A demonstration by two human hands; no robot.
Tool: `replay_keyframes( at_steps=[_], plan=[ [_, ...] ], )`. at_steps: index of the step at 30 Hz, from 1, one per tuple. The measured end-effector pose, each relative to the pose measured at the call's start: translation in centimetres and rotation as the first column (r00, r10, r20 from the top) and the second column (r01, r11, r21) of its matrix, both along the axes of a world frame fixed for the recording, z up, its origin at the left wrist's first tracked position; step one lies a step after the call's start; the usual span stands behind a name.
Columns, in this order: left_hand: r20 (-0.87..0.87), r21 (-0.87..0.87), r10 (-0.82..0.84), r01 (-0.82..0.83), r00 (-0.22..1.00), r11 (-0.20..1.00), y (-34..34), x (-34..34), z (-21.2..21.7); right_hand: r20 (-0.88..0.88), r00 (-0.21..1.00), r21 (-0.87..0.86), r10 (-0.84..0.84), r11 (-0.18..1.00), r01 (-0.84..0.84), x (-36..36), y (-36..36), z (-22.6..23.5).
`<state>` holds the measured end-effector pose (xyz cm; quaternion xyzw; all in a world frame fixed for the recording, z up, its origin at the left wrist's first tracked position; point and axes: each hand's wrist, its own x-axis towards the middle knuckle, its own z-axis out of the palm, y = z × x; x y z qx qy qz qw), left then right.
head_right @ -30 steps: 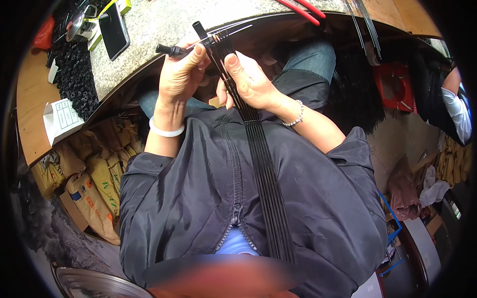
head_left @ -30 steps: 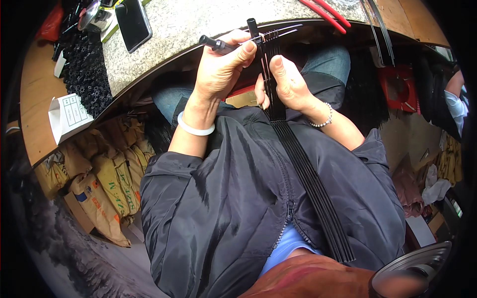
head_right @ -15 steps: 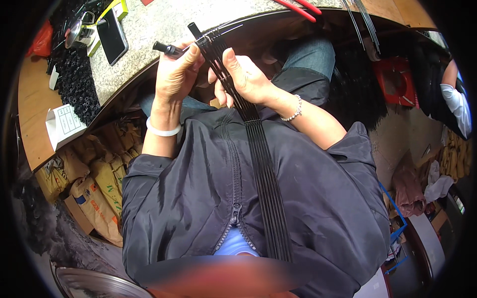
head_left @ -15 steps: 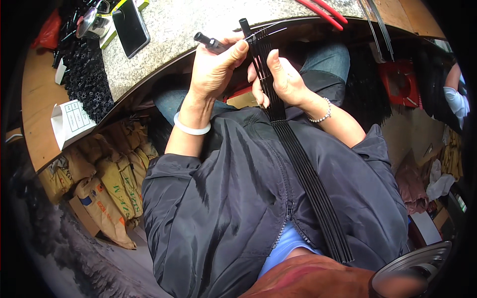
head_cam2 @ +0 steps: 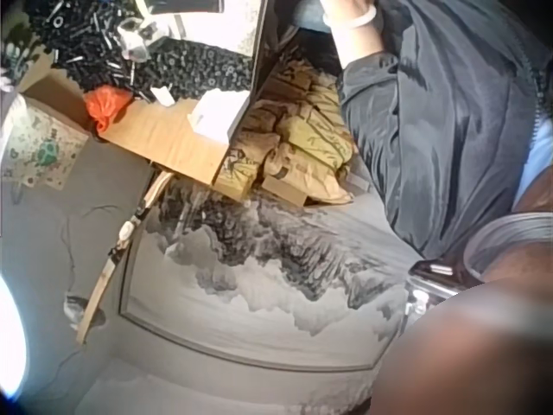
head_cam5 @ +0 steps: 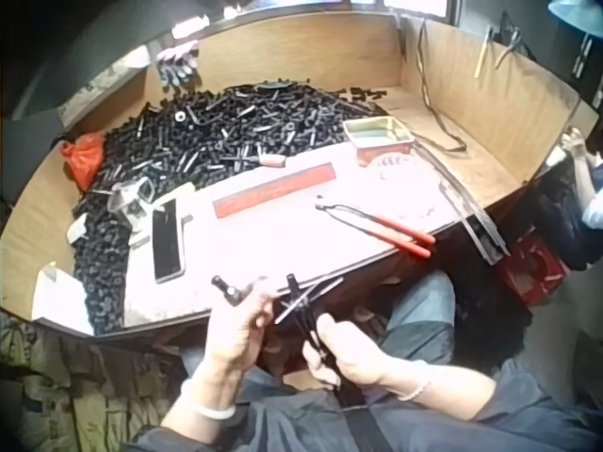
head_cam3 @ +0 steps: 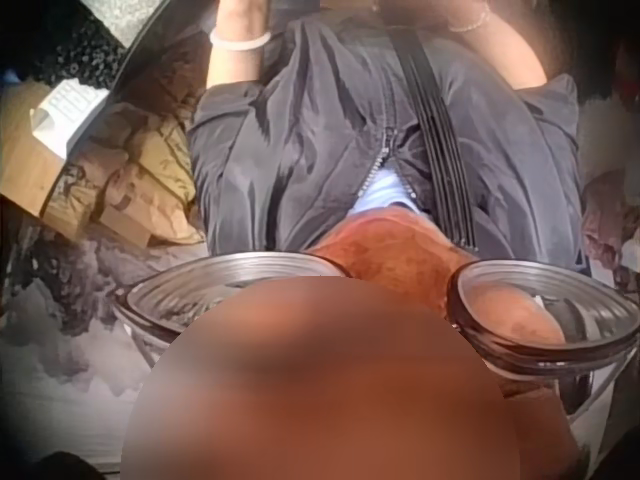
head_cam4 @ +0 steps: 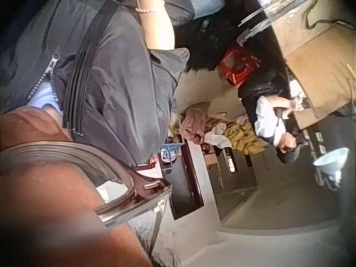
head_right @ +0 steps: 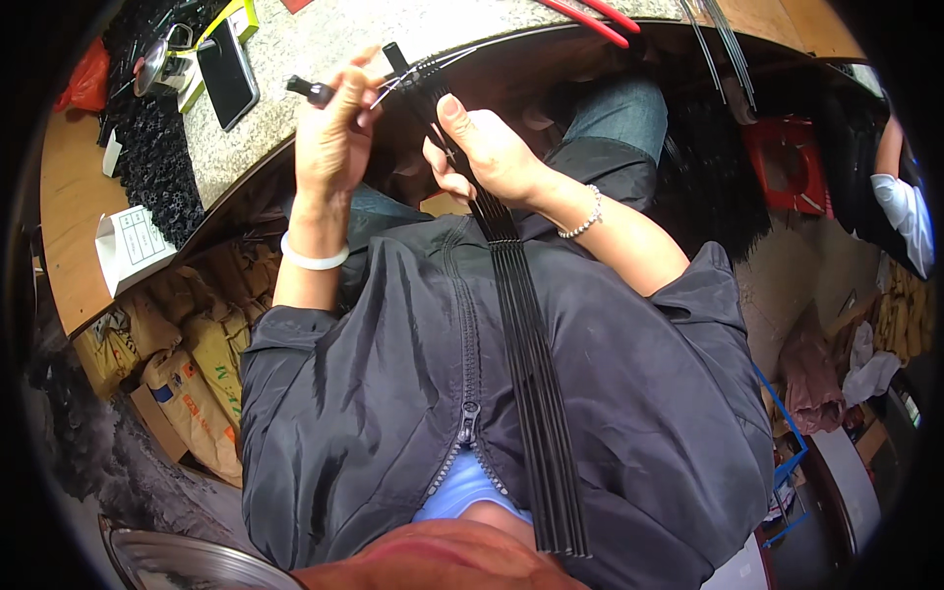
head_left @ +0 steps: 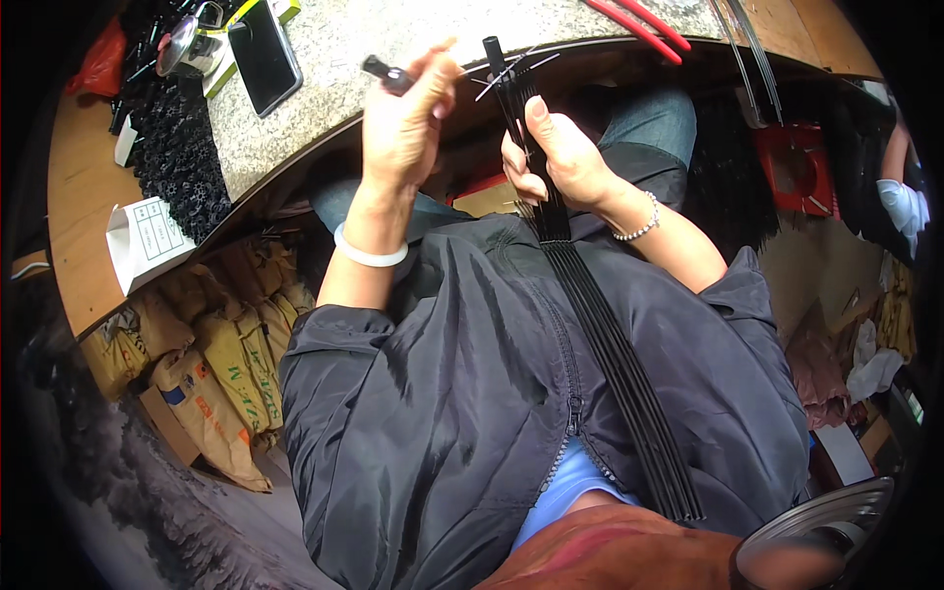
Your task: Assembling black rods into a central hub and securing them using pliers.
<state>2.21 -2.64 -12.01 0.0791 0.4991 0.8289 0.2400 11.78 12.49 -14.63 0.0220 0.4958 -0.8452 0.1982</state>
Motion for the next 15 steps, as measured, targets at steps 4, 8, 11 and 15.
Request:
replay_keyframes(
  at_steps=[4, 8, 11, 15],
  plan=[
    [-0.095, 0.155, -0.045, 0.059, 0.994, 0.986, 0.7, -0.7, 1.8, -0.025, 1.000, 0.070, -0.008, 0.998, 0.010, 0.1, -0.5, 0.5],
    [0.030, 0.156, -0.126, 0.120, 0.992, 0.980, 1.8, -1.0, 3.8, -0.035, 0.999, 0.118, -0.034, 0.992, 0.038, 0.3, -0.6, 1.1],
    [0.061, 0.194, -0.206, 0.190, 0.977, 0.962, 1.7, -1.5, 3.6, -0.030, 0.998, 0.108, -0.060, 0.992, 0.063, 0.4, -0.5, 1.2],
    [-0.467, 0.459, -0.271, 0.493, 0.842, 0.739, 2.2, -4.1, -1.3, -0.039, 0.997, 0.106, -0.068, 0.992, 0.072, 0.3, -0.7, 1.2]
  ],
)
